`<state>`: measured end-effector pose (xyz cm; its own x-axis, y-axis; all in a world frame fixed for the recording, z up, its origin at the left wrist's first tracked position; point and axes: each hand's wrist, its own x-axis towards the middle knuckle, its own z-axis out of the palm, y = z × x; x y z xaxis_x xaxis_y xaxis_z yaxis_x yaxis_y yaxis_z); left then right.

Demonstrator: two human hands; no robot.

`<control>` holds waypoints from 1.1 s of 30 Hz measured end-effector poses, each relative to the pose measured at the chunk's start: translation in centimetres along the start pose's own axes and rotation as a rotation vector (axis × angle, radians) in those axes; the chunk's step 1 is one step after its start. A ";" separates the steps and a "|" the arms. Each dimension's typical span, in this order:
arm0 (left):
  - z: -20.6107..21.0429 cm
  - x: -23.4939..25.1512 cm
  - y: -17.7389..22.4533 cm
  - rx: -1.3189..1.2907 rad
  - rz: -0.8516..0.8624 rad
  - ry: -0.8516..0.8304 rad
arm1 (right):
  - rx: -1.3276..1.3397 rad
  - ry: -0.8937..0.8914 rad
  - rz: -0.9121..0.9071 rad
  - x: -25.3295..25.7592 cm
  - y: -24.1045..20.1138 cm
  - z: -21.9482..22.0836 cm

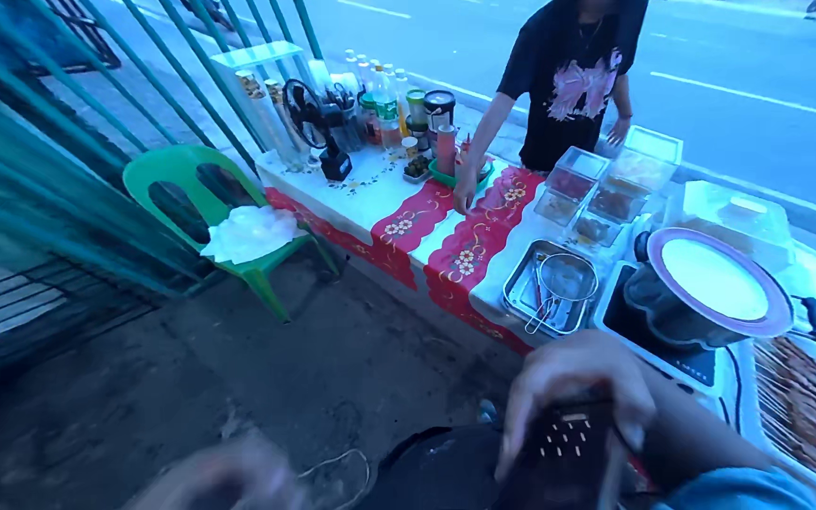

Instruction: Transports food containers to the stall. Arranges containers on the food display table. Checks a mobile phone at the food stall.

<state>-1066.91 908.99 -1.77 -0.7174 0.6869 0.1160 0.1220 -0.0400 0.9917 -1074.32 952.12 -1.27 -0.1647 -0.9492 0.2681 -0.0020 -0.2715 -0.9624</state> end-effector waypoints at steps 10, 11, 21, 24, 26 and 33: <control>3.4 15.6 -15.7 -0.510 -0.130 0.826 | 0.054 0.718 0.242 9.6 15.8 -6.2; 2.7 16.6 -16.1 -0.551 -0.152 0.882 | 0.054 0.745 0.284 10.5 16.6 -6.7; -6.4 17.1 -20.8 -0.750 -0.207 1.080 | -0.208 0.512 0.606 5.5 20.1 -21.3; -8.1 14.0 -21.7 -0.704 -0.314 1.123 | -0.515 0.722 0.715 -0.4 24.8 -28.7; -8.6 11.3 -22.2 -0.668 -0.439 1.125 | -0.594 0.903 0.879 -2.6 25.4 -33.5; -5.3 3.1 -22.3 -0.471 -0.789 0.782 | -0.754 0.942 1.079 -1.7 28.7 -42.0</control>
<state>-1075.48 908.16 -23.27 -0.7229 0.0225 -0.6906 -0.6824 -0.1795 0.7086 -1115.55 952.57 -31.16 -0.9248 -0.1298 -0.3576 0.0976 0.8275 -0.5529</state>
